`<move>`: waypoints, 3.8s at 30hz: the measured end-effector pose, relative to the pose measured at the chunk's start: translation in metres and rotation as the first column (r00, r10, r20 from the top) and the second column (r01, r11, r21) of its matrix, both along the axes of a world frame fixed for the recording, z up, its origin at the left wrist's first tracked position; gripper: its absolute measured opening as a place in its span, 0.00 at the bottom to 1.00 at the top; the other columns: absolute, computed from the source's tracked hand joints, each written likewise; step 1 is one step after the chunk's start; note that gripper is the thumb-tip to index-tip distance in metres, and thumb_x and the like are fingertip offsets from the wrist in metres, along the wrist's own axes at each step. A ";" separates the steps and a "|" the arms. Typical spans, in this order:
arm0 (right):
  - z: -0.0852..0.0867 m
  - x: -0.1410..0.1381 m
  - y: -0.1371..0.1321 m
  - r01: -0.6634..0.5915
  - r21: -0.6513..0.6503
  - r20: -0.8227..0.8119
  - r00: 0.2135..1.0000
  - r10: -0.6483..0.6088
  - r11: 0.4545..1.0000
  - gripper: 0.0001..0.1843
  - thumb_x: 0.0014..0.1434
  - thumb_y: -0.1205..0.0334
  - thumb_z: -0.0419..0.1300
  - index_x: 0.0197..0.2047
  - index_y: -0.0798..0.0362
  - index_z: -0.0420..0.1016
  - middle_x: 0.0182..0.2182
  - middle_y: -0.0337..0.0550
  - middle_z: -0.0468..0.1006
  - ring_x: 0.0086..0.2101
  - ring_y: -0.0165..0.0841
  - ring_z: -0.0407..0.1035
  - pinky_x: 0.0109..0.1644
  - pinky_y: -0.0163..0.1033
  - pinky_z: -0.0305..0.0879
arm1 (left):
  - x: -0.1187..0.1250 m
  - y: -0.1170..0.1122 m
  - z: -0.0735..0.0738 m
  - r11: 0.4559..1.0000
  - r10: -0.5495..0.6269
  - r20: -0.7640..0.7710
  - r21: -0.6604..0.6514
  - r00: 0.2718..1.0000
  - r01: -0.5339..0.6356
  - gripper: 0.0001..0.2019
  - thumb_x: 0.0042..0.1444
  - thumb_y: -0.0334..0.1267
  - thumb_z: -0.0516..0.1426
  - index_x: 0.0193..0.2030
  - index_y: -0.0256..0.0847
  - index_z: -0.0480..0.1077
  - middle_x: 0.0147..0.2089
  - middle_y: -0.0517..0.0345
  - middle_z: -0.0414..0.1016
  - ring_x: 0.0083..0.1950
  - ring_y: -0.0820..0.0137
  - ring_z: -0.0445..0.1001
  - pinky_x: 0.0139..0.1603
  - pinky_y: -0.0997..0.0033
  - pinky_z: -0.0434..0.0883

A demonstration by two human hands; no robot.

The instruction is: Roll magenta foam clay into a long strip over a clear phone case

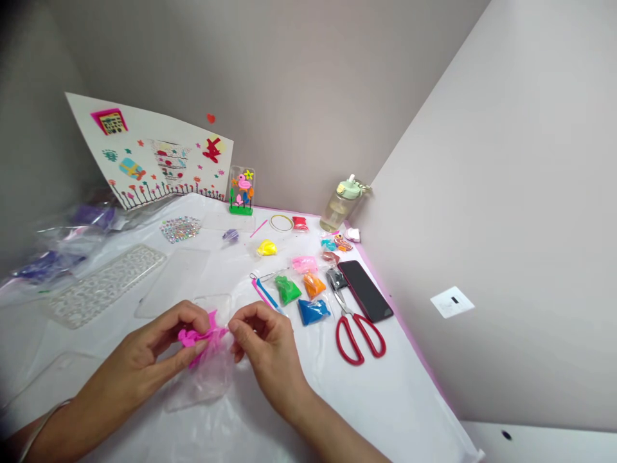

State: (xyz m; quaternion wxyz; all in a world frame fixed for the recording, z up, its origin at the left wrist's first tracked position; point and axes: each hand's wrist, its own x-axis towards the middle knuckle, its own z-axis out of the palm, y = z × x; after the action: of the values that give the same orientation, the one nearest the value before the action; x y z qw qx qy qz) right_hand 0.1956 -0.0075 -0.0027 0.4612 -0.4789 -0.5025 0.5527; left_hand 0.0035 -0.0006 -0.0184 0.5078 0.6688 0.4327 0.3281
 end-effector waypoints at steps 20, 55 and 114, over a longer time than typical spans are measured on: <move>-0.012 -0.006 -0.013 -0.065 0.450 0.439 0.885 -0.157 0.890 0.05 0.60 0.68 0.62 0.35 0.49 0.70 0.37 0.41 0.70 0.39 0.34 0.66 0.42 0.40 0.64 | 0.007 -0.006 0.004 0.998 0.062 -0.030 0.029 0.998 -0.062 0.04 0.66 0.43 0.54 0.43 0.48 0.67 0.41 0.63 0.71 0.43 0.67 0.70 0.43 0.71 0.67; -0.003 -0.012 -0.014 0.011 0.050 0.074 0.997 -0.015 0.999 0.11 0.61 0.55 0.63 0.32 0.52 0.69 0.28 0.37 0.71 0.29 0.30 0.65 0.35 0.36 0.62 | 0.008 -0.008 -0.001 0.973 0.212 0.058 0.080 0.976 -0.216 0.10 0.61 0.46 0.59 0.33 0.45 0.65 0.31 0.66 0.66 0.32 0.71 0.68 0.32 0.73 0.65; 0.001 0.005 -0.008 -0.039 0.298 0.253 0.967 -0.039 0.954 0.10 0.66 0.65 0.57 0.48 0.48 0.77 0.45 0.42 0.80 0.47 0.34 0.74 0.54 0.41 0.68 | -0.009 0.002 -0.007 0.956 0.118 0.325 -0.294 0.938 -0.018 0.12 0.65 0.49 0.57 0.36 0.45 0.65 0.30 0.66 0.63 0.30 0.74 0.60 0.31 0.76 0.60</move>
State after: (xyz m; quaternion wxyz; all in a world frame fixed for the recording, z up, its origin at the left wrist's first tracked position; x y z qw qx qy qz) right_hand 0.2004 -0.0155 -0.0021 0.4598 -0.4705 -0.6359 0.4034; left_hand -0.0054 0.0017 -0.0253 0.6544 0.5061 0.4047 0.3897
